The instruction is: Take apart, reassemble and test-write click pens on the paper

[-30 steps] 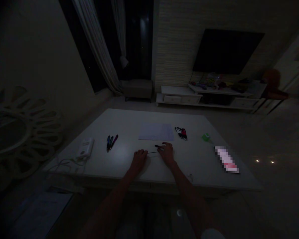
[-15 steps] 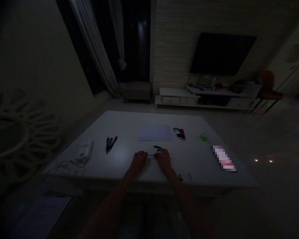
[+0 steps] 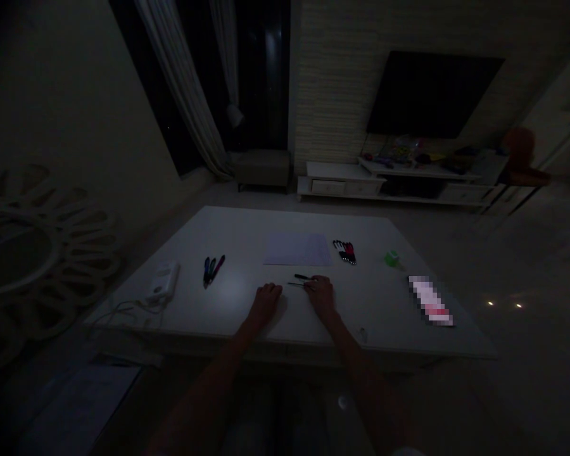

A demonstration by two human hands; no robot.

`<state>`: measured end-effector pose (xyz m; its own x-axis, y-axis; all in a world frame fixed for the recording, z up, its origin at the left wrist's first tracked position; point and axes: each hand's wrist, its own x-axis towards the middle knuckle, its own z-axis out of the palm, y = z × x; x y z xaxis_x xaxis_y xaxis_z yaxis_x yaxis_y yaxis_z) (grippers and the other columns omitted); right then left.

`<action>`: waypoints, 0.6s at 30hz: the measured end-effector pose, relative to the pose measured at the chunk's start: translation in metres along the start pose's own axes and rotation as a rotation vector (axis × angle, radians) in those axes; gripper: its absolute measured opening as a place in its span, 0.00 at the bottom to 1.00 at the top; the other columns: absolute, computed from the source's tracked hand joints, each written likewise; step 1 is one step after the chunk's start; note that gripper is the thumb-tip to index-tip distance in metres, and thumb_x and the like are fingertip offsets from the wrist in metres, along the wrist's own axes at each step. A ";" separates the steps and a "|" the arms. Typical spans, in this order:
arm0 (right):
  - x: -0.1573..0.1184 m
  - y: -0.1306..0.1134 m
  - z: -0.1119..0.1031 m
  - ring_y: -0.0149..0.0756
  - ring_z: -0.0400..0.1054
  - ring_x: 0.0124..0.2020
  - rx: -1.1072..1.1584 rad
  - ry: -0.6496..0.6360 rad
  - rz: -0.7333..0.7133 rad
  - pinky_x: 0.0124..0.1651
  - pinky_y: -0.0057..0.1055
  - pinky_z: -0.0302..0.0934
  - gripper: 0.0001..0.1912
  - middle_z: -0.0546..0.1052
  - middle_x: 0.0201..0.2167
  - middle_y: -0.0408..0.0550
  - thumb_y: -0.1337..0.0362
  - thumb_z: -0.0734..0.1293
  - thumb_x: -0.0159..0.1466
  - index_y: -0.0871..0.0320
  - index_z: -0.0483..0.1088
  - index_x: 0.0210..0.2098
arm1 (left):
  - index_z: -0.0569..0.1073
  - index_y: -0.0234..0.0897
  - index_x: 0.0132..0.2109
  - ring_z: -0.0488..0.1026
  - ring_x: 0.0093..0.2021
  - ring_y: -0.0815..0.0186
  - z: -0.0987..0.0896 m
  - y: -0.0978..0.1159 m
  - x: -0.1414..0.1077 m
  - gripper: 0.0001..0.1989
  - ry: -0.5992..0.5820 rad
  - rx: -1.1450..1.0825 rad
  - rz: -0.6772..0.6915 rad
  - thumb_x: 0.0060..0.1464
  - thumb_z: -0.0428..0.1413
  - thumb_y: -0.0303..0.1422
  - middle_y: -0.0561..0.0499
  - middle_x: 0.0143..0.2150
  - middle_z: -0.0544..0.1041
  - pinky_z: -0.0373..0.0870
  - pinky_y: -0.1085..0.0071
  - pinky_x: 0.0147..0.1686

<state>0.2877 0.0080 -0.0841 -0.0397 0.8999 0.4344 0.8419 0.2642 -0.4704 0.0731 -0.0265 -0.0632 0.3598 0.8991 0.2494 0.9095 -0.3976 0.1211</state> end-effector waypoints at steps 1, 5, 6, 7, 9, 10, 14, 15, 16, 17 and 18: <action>-0.001 0.001 0.000 0.42 0.63 0.48 -0.005 0.000 -0.008 0.49 0.37 0.57 0.10 0.74 0.44 0.50 0.59 0.64 0.60 0.52 0.77 0.37 | 0.67 0.38 0.46 0.64 0.44 0.61 0.000 0.000 0.000 0.11 -0.002 -0.001 0.000 0.58 0.45 0.24 0.46 0.44 0.69 0.59 0.64 0.44; -0.017 0.021 -0.015 0.42 0.62 0.51 -0.107 -0.010 -0.033 0.53 0.39 0.55 0.15 0.73 0.47 0.52 0.59 0.62 0.62 0.56 0.73 0.46 | 0.68 0.38 0.46 0.65 0.45 0.62 0.001 -0.002 -0.001 0.10 0.017 -0.047 0.012 0.60 0.46 0.26 0.46 0.44 0.69 0.59 0.65 0.44; -0.025 0.028 -0.022 0.42 0.61 0.52 -0.150 -0.016 -0.034 0.54 0.40 0.54 0.17 0.72 0.49 0.53 0.59 0.61 0.63 0.57 0.71 0.48 | 0.69 0.38 0.46 0.65 0.45 0.63 0.001 -0.002 -0.001 0.10 0.019 -0.064 0.021 0.60 0.46 0.27 0.47 0.44 0.70 0.59 0.65 0.45; -0.033 0.036 -0.030 0.42 0.60 0.54 -0.196 -0.027 -0.032 0.56 0.41 0.52 0.18 0.71 0.51 0.54 0.59 0.60 0.63 0.58 0.70 0.50 | 0.70 0.38 0.46 0.65 0.45 0.63 0.001 -0.002 -0.001 0.10 0.018 -0.082 0.033 0.60 0.47 0.27 0.47 0.44 0.70 0.59 0.65 0.45; -0.051 0.052 -0.046 0.45 0.56 0.58 -0.294 -0.073 -0.025 0.58 0.45 0.49 0.19 0.68 0.55 0.55 0.61 0.60 0.63 0.58 0.68 0.52 | 0.71 0.39 0.45 0.66 0.45 0.64 0.001 -0.001 0.001 0.09 0.011 -0.118 0.054 0.59 0.49 0.28 0.48 0.43 0.71 0.59 0.66 0.45; -0.060 0.059 -0.054 0.48 0.53 0.61 -0.340 -0.116 -0.031 0.59 0.48 0.46 0.19 0.65 0.57 0.55 0.61 0.62 0.61 0.56 0.68 0.52 | 0.72 0.39 0.45 0.66 0.45 0.64 0.002 0.000 0.004 0.09 0.007 -0.136 0.054 0.58 0.50 0.28 0.48 0.43 0.71 0.59 0.66 0.45; -0.085 0.073 -0.077 0.59 0.39 0.65 -0.471 -0.245 -0.049 0.59 0.61 0.37 0.26 0.56 0.64 0.52 0.63 0.70 0.52 0.51 0.68 0.51 | 0.74 0.40 0.44 0.67 0.44 0.65 0.005 0.017 0.022 0.09 0.011 -0.200 0.040 0.56 0.53 0.29 0.49 0.42 0.73 0.61 0.66 0.45; -0.087 0.072 -0.080 0.60 0.38 0.65 -0.475 -0.248 -0.028 0.59 0.62 0.36 0.26 0.55 0.64 0.52 0.62 0.70 0.52 0.50 0.68 0.51 | 0.74 0.41 0.43 0.67 0.45 0.65 0.008 0.022 0.027 0.09 0.022 -0.215 0.048 0.56 0.54 0.29 0.50 0.42 0.73 0.61 0.66 0.45; -0.088 0.070 -0.082 0.59 0.38 0.65 -0.466 -0.240 0.003 0.59 0.62 0.37 0.26 0.55 0.64 0.52 0.60 0.70 0.53 0.50 0.67 0.51 | 0.75 0.41 0.43 0.67 0.45 0.64 0.010 0.028 0.032 0.09 0.034 -0.229 0.060 0.56 0.54 0.29 0.50 0.42 0.74 0.61 0.65 0.45; -0.087 0.067 -0.083 0.58 0.39 0.65 -0.446 -0.225 0.036 0.59 0.61 0.38 0.25 0.55 0.64 0.53 0.58 0.69 0.54 0.50 0.67 0.51 | 0.75 0.41 0.42 0.67 0.46 0.64 0.013 0.033 0.036 0.08 0.046 -0.238 0.067 0.55 0.54 0.29 0.49 0.42 0.74 0.62 0.64 0.46; -0.085 0.063 -0.084 0.58 0.40 0.65 -0.420 -0.205 0.067 0.59 0.60 0.39 0.24 0.56 0.64 0.54 0.57 0.68 0.55 0.50 0.67 0.51 | 0.76 0.40 0.42 0.67 0.46 0.63 0.016 0.037 0.039 0.08 0.053 -0.243 0.071 0.55 0.55 0.29 0.49 0.42 0.74 0.62 0.64 0.46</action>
<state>0.3894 -0.0813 -0.0866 -0.0480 0.9712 0.2333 0.9894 0.0783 -0.1225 0.1240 -0.0036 -0.0648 0.4033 0.8591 0.3150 0.8033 -0.4973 0.3278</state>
